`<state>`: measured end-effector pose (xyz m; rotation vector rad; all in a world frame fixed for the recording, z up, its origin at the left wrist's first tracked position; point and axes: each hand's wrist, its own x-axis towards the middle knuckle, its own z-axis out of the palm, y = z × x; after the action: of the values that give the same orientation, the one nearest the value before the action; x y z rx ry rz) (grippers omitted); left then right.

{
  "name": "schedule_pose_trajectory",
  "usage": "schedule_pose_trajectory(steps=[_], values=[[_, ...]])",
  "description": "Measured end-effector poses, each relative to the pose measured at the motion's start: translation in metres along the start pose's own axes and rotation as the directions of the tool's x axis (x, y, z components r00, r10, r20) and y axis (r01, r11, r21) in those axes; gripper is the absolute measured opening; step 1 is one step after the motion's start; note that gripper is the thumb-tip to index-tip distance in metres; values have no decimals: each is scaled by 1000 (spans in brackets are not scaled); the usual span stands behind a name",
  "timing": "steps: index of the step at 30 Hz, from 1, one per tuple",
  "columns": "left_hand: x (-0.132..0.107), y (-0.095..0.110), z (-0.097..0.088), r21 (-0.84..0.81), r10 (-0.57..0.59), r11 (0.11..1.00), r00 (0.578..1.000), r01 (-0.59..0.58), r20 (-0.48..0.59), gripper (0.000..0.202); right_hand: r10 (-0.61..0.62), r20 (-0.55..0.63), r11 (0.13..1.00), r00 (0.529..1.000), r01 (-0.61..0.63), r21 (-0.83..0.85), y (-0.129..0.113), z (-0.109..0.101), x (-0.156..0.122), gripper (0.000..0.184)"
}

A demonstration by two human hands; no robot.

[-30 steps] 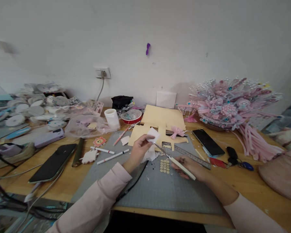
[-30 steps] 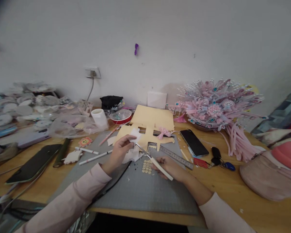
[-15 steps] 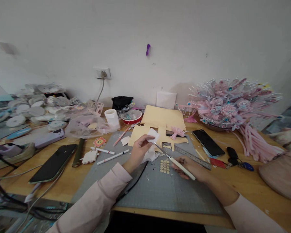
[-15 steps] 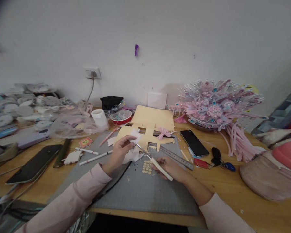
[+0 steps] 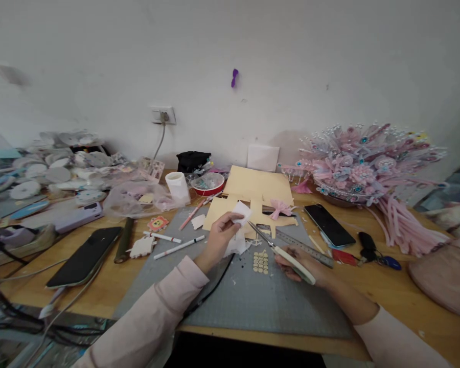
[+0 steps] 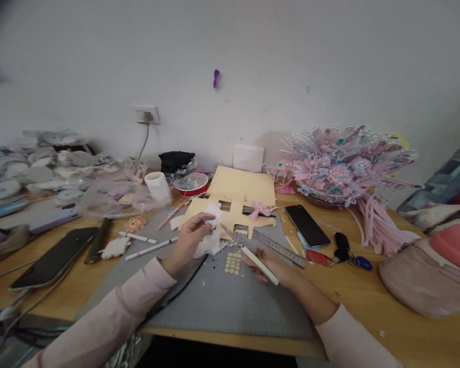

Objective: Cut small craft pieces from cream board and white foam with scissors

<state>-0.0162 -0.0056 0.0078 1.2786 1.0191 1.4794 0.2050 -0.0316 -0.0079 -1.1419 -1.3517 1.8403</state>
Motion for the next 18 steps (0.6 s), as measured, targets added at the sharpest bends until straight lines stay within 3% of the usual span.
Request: schedule_pose_trajectory(steps=[12,18], values=[[1,0,2,9,-31,999,999,31,-13,19,32,46,971,998,-20,-240,-2,-1,2,40],[1,-1,2,-14,-1,1000,1000,1,-4,18,33,64,973,997,-17,-231,-3,0,2,39]])
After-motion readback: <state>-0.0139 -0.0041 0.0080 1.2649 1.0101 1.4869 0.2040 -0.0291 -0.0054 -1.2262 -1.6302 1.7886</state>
